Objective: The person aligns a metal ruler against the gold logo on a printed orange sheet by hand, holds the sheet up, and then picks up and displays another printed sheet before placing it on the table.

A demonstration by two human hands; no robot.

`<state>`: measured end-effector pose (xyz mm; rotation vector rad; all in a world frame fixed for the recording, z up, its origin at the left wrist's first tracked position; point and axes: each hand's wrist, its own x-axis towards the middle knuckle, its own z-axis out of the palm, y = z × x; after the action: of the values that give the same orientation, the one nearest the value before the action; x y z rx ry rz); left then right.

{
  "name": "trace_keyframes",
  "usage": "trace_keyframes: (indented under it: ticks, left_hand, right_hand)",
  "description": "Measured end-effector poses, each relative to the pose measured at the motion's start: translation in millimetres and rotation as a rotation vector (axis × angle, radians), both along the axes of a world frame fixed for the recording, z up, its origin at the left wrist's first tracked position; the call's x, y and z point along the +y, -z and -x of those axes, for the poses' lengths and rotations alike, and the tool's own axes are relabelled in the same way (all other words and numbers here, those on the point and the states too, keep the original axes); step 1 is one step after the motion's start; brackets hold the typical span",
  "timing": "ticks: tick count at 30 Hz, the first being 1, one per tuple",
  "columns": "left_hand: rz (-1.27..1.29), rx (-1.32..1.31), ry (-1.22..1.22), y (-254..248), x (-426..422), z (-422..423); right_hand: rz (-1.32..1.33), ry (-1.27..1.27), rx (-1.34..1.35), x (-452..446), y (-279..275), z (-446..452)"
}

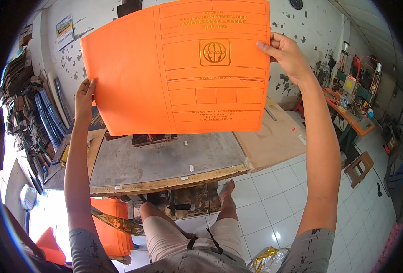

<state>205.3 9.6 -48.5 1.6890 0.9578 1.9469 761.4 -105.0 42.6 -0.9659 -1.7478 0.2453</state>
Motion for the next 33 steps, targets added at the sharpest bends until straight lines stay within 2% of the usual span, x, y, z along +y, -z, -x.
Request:
trace_keyframes:
  ticks: [33]
  left_hand:
    - [-0.006, -0.019, 0.004, 0.7, 2.7, -4.5]
  right_hand:
    - [0.011, -0.015, 0.017, 1.8, -0.4, 2.6]
